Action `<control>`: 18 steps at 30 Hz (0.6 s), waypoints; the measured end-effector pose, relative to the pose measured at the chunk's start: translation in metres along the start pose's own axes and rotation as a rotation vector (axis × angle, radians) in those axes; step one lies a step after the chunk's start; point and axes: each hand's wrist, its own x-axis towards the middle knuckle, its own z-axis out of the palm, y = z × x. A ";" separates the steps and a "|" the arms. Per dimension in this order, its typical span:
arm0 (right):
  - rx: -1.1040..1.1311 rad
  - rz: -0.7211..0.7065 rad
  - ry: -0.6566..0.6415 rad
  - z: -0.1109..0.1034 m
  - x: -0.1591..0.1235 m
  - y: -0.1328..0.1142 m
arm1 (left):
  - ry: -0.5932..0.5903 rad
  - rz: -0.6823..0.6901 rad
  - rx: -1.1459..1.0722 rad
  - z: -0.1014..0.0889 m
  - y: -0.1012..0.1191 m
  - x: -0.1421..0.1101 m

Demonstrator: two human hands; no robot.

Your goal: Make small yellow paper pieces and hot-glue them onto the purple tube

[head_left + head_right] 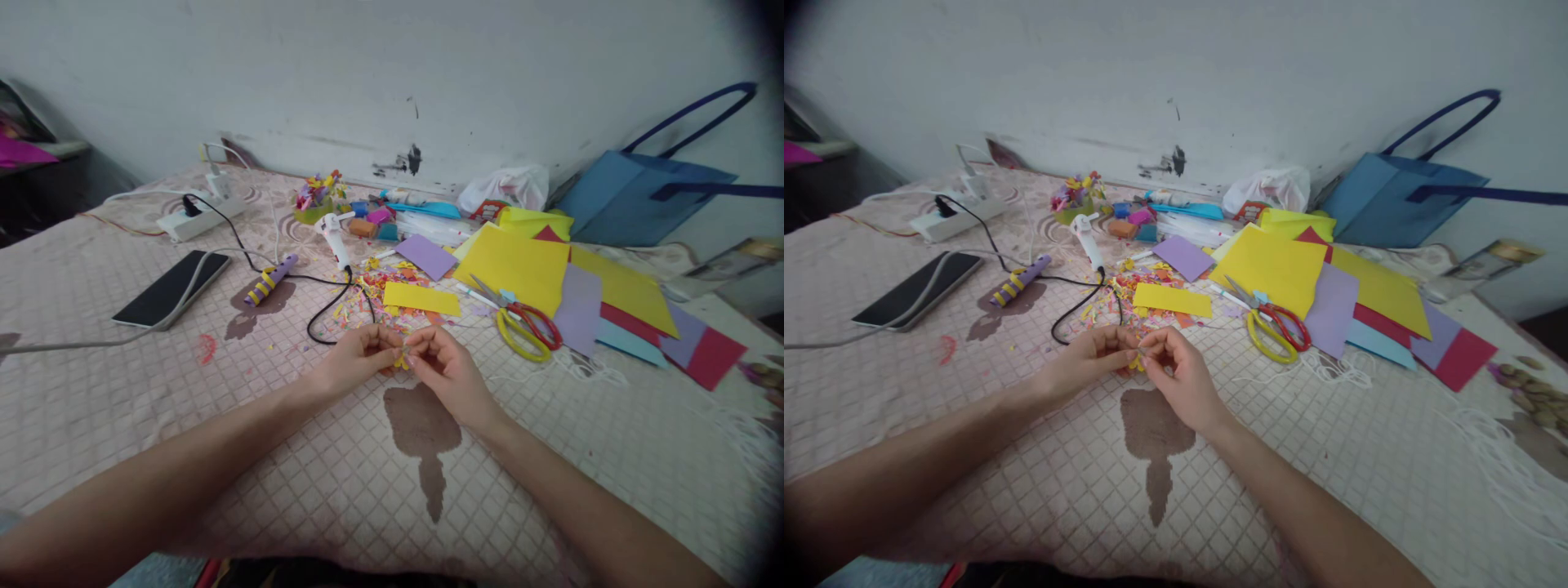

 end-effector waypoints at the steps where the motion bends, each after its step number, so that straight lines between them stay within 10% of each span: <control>1: 0.008 0.006 -0.002 0.000 0.000 -0.001 | 0.002 0.005 -0.003 0.000 0.001 0.000; 9: 0.184 0.158 -0.012 0.002 0.000 -0.001 | 0.061 0.071 0.049 0.001 -0.002 -0.003; 18: -0.022 -0.001 -0.005 -0.001 0.001 0.000 | 0.028 -0.009 -0.013 0.000 -0.002 -0.001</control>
